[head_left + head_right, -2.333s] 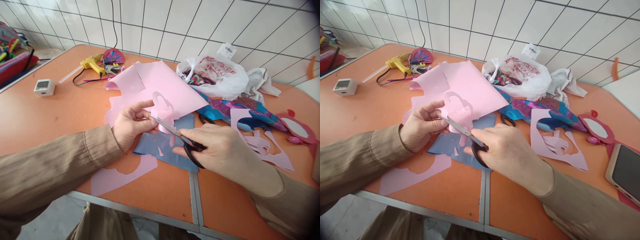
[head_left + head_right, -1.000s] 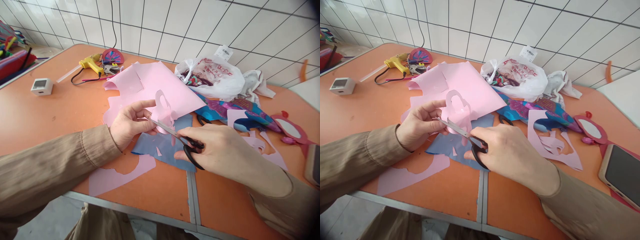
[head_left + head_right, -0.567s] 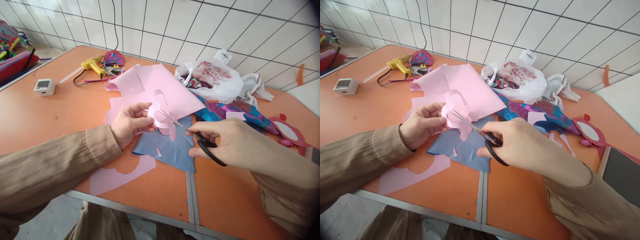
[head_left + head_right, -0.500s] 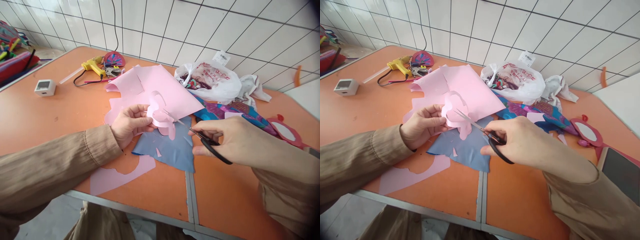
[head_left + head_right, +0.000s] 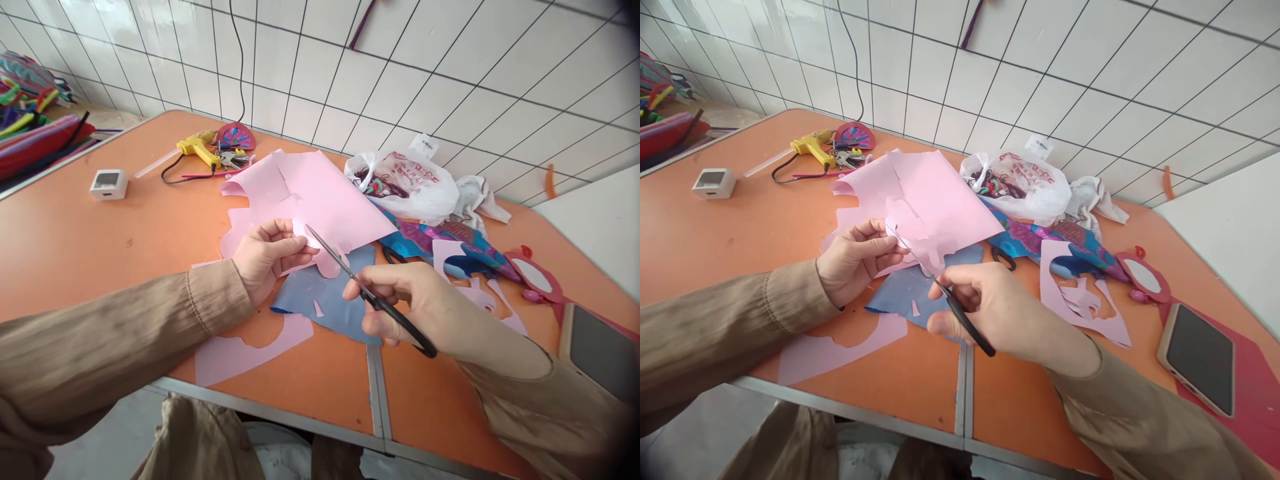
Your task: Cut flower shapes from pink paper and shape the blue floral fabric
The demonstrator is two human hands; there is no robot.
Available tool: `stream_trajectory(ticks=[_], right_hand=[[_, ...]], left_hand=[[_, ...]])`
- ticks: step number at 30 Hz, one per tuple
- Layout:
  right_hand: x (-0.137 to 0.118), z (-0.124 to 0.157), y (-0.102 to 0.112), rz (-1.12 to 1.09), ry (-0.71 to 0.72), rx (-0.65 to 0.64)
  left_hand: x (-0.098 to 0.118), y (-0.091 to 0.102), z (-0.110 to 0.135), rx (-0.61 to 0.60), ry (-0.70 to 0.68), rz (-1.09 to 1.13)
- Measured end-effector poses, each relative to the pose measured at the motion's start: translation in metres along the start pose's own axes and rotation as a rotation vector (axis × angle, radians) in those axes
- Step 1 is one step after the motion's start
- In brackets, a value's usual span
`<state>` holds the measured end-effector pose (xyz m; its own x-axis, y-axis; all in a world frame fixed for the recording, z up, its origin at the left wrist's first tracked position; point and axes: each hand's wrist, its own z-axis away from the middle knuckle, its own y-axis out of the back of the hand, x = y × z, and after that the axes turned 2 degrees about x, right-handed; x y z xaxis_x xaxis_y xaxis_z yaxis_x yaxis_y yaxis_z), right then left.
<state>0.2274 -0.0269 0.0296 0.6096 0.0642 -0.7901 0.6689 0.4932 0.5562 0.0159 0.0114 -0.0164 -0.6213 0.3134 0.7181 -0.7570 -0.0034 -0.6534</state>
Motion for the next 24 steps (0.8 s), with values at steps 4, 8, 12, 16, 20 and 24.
stream_trajectory(ticks=[4,8,12,16,20,24], right_hand=[[-0.002,-0.003,0.000,0.043,-0.068,0.031],[0.000,-0.001,0.001,0.287,0.010,0.192],[0.005,0.001,0.000,0.558,0.099,0.264],[0.010,0.000,-0.001,0.807,0.215,0.346],[0.015,-0.001,0.000,0.963,0.267,0.375],[0.015,-0.001,0.004,0.980,0.294,0.356]], left_hand=[[0.003,-0.003,0.001,0.026,-0.027,0.009],[0.002,-0.003,0.000,0.055,-0.061,0.042],[0.000,-0.001,-0.002,0.036,-0.085,0.034],[-0.001,0.002,-0.002,0.019,-0.076,-0.026],[-0.001,0.004,-0.003,-0.006,-0.052,-0.068],[-0.001,0.004,-0.003,-0.032,-0.028,-0.057]])
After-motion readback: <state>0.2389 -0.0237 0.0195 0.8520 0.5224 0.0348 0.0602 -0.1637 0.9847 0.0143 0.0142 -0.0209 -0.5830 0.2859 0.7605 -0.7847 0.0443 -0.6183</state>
